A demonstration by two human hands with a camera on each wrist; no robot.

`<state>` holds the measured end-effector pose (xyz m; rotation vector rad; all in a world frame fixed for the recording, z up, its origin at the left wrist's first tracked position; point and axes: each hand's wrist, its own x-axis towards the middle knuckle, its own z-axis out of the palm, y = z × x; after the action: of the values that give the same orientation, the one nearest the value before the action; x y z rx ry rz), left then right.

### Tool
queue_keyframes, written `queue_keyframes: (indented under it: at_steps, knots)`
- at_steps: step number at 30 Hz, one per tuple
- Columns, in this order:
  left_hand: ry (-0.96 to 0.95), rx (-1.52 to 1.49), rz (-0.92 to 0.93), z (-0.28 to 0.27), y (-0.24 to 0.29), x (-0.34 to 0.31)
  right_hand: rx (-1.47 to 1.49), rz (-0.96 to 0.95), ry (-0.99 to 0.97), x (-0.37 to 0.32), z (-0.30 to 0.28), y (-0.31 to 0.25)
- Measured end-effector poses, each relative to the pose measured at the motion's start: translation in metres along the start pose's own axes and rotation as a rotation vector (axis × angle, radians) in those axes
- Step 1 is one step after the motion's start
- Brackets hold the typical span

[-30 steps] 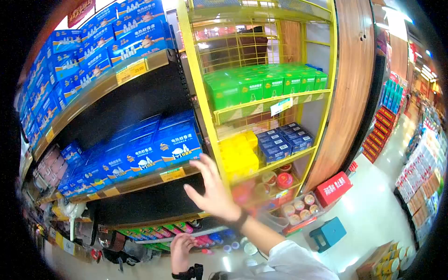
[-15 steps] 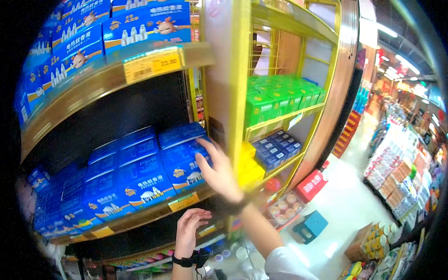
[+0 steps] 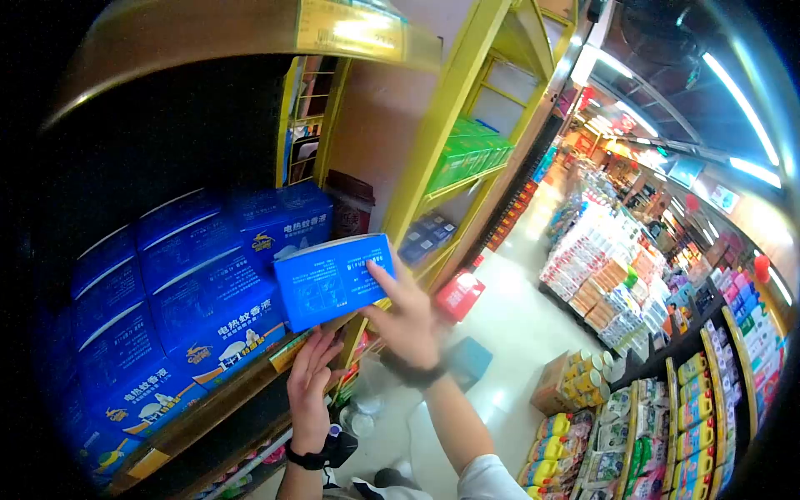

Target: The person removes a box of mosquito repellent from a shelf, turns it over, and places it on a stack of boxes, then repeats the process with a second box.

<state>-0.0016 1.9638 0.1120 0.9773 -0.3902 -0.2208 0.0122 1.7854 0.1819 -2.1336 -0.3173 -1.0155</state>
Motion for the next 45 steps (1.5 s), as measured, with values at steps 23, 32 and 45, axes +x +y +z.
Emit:
queue_keyframes:
  at_steps: [23,32,45]
  knots:
    - [-0.405,-0.215,-0.686,0.162,-0.121,-0.099,-0.433,0.430,0.439,-0.295,-0.223,-0.040]
    - [-0.600,-0.225,-1.050,0.282,-0.246,-0.172,-0.578,0.592,0.600,-0.412,-0.348,-0.044]
    - [-0.864,-0.011,-1.183,0.441,-0.379,-0.150,-0.723,0.758,0.811,-0.466,-0.486,0.007]
